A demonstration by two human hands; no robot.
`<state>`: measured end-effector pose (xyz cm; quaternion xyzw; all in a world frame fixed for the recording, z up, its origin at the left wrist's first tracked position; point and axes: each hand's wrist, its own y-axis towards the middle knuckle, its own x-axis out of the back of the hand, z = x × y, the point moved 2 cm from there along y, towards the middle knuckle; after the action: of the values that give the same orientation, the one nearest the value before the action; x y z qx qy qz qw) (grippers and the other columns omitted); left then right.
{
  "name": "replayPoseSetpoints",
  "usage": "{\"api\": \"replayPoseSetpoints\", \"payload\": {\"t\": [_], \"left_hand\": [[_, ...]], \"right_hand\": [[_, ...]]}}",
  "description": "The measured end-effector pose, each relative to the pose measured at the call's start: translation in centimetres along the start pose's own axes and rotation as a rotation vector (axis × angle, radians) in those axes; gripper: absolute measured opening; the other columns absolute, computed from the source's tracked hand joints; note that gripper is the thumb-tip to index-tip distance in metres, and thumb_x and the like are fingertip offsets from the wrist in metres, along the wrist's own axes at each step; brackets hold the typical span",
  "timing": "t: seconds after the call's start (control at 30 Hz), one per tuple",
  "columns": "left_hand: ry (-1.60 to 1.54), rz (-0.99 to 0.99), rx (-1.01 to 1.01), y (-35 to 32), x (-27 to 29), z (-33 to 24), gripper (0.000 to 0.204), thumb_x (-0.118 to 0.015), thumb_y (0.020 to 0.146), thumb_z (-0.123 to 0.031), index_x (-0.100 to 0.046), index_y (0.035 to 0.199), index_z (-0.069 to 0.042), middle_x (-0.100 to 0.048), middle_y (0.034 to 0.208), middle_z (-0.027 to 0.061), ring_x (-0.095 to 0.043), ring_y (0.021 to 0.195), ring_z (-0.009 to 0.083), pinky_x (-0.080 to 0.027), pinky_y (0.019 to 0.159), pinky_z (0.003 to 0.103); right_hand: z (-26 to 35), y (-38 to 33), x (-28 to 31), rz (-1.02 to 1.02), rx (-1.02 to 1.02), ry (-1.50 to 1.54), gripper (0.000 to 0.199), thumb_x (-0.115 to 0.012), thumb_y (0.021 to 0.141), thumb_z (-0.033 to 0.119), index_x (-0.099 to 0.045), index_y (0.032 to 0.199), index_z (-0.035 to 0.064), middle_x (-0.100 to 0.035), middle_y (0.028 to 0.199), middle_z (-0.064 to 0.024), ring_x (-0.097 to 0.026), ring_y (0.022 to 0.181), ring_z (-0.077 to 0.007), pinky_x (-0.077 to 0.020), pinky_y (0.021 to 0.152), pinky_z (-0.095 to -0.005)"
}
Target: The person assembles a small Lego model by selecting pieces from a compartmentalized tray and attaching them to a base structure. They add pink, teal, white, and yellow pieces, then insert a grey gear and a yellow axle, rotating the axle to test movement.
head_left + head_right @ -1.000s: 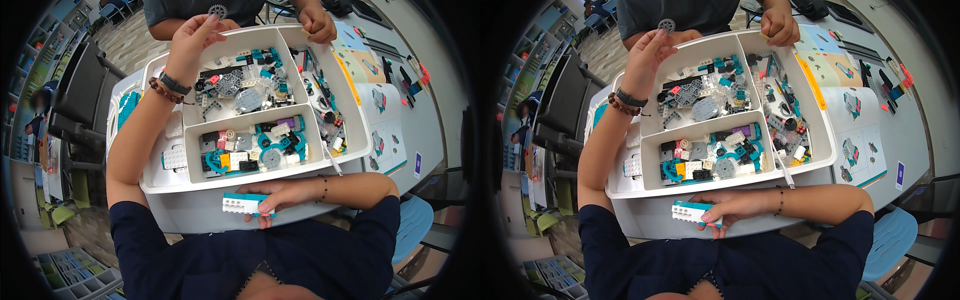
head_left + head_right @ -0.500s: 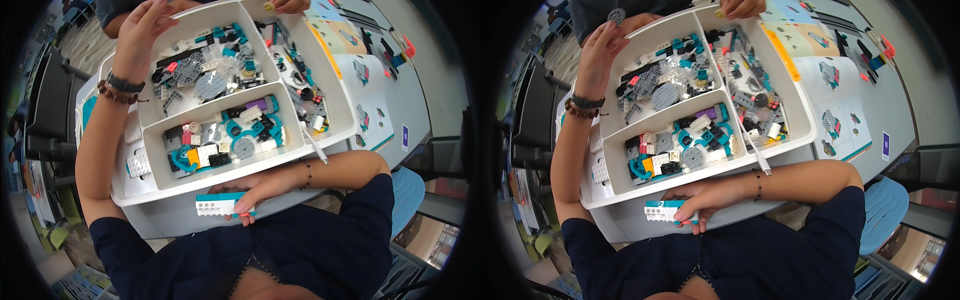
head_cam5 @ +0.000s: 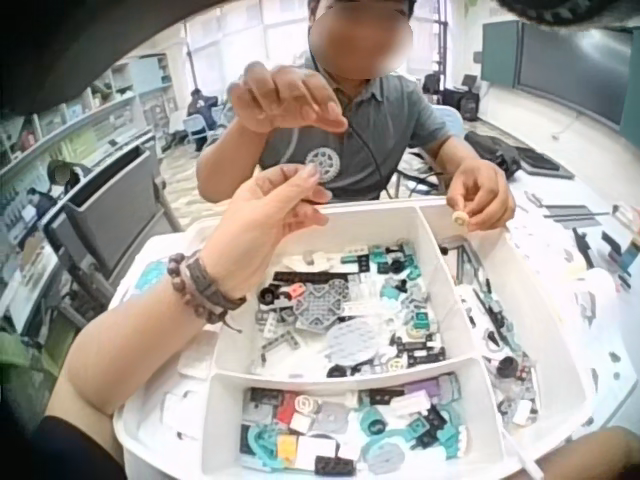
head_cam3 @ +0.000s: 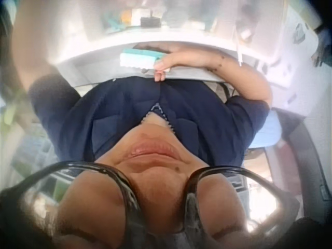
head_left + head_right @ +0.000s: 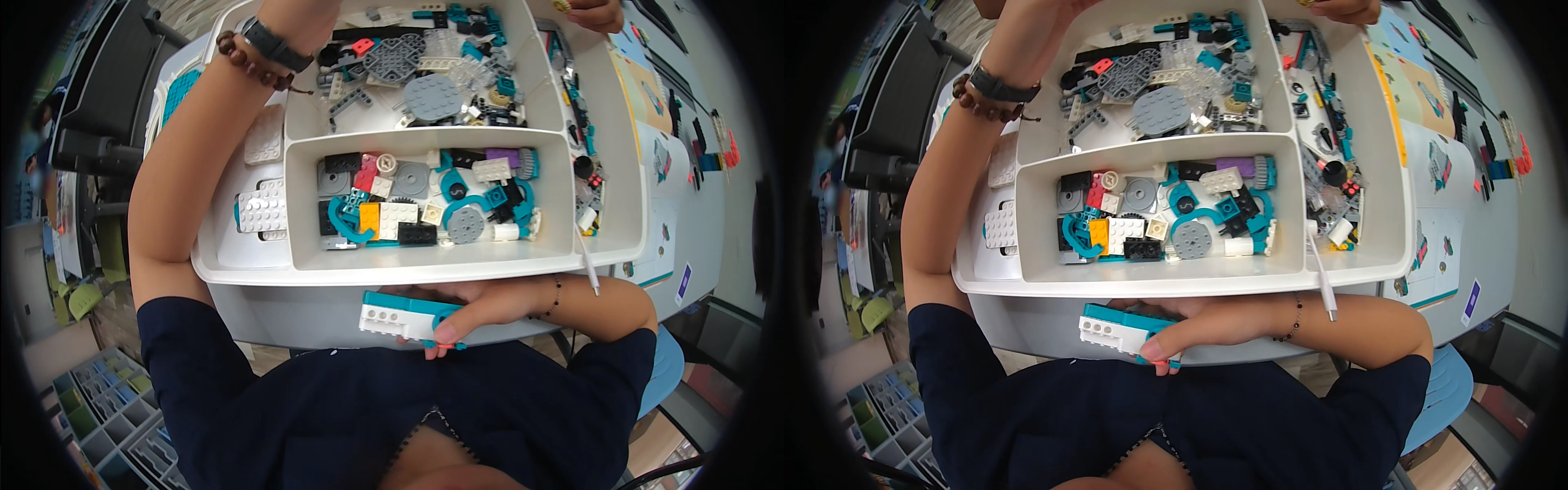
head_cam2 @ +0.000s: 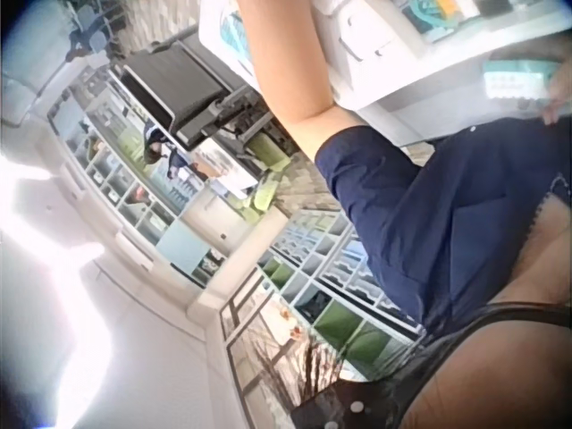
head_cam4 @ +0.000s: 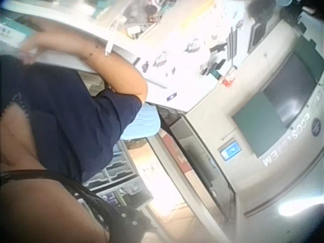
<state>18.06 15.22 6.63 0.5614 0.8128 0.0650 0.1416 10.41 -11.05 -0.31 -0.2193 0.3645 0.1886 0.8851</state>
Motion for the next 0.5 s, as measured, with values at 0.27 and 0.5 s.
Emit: {"api": "replayPoseSetpoints", "payload": {"t": [0.27, 0.5], "left_hand": [[0.004, 0.034, -0.034, 0.0, -0.1, 0.0, 0.02, -0.06, 0.087, -0.027, -0.057, 0.093, -0.008, -0.061, 0.086, 0.002, -0.059, 0.071, 0.0083, -0.046, 0.07, 0.021], [0.301, 0.274, -0.221, -1.5, -0.4, -1.7, 0.021, -0.06, 0.085, -0.024, -0.057, 0.096, -0.006, -0.061, 0.088, 0.0041, -0.06, 0.073, 0.0107, -0.048, 0.07, 0.023]], "right_hand": [[-0.8, -0.2, 1.3, 0.021, -0.183, -0.027, 0.07, -0.068, 0.079, 0.026, -0.032, 0.133, 0.0005, -0.051, 0.119, -0.0167, -0.057, 0.098, -0.0225, -0.048, 0.081, -0.0316], [0.3, -0.4, 1.1, -0.071, -0.146, -0.089, 0.059, -0.069, 0.077, 0.026, -0.044, 0.124, 0.0001, -0.056, 0.111, -0.0154, -0.058, 0.098, -0.0226, -0.0465, 0.084, -0.0311]]}}
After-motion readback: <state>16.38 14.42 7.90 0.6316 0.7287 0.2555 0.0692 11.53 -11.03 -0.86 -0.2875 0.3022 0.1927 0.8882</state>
